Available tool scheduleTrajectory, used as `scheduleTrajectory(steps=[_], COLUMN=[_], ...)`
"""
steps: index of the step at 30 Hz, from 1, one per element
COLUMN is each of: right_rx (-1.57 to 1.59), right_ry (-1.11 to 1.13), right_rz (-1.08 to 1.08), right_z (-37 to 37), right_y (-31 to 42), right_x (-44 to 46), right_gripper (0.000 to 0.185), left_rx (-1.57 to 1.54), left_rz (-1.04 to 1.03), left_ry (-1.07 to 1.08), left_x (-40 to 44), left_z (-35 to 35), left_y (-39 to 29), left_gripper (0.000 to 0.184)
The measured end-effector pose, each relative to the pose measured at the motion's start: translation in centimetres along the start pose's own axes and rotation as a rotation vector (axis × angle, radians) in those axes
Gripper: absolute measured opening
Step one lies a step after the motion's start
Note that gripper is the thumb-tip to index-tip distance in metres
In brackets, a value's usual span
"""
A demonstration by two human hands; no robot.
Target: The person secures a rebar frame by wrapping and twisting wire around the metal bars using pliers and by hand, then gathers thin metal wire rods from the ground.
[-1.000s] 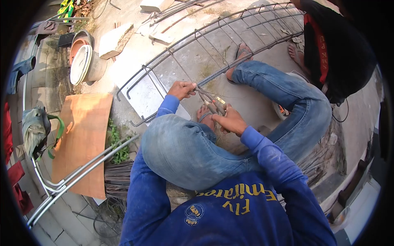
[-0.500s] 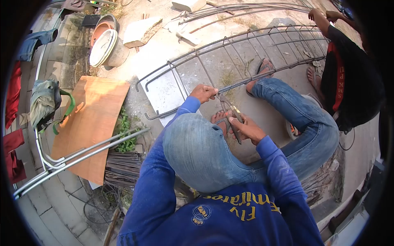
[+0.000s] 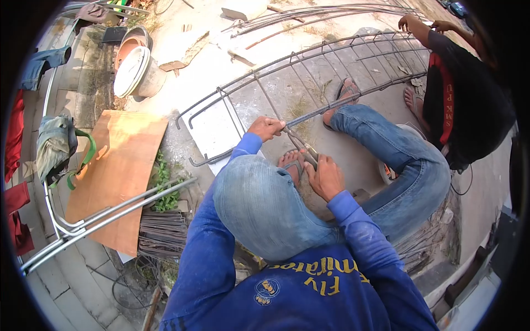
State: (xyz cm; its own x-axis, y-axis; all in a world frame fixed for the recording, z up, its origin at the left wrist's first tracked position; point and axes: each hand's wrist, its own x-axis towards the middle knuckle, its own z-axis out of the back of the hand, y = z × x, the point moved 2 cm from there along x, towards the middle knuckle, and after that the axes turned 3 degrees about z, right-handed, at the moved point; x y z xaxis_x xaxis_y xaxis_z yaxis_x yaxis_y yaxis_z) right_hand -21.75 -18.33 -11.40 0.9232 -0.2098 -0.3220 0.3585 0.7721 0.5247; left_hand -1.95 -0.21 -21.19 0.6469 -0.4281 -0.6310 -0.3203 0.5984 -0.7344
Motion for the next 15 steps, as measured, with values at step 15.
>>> scheduleTrajectory(steps=[15], right_rx=[0.266], right_ry=[0.177], right_rz=[-0.101], right_z=[-1.5], right_y=[-2.7], right_x=[1.0], right_gripper=[0.074], left_rx=[0.085], left_rz=[-0.026], left_ry=[-0.081], left_x=[-0.7], left_z=[0.4], left_y=[-1.2], left_gripper=[0.052])
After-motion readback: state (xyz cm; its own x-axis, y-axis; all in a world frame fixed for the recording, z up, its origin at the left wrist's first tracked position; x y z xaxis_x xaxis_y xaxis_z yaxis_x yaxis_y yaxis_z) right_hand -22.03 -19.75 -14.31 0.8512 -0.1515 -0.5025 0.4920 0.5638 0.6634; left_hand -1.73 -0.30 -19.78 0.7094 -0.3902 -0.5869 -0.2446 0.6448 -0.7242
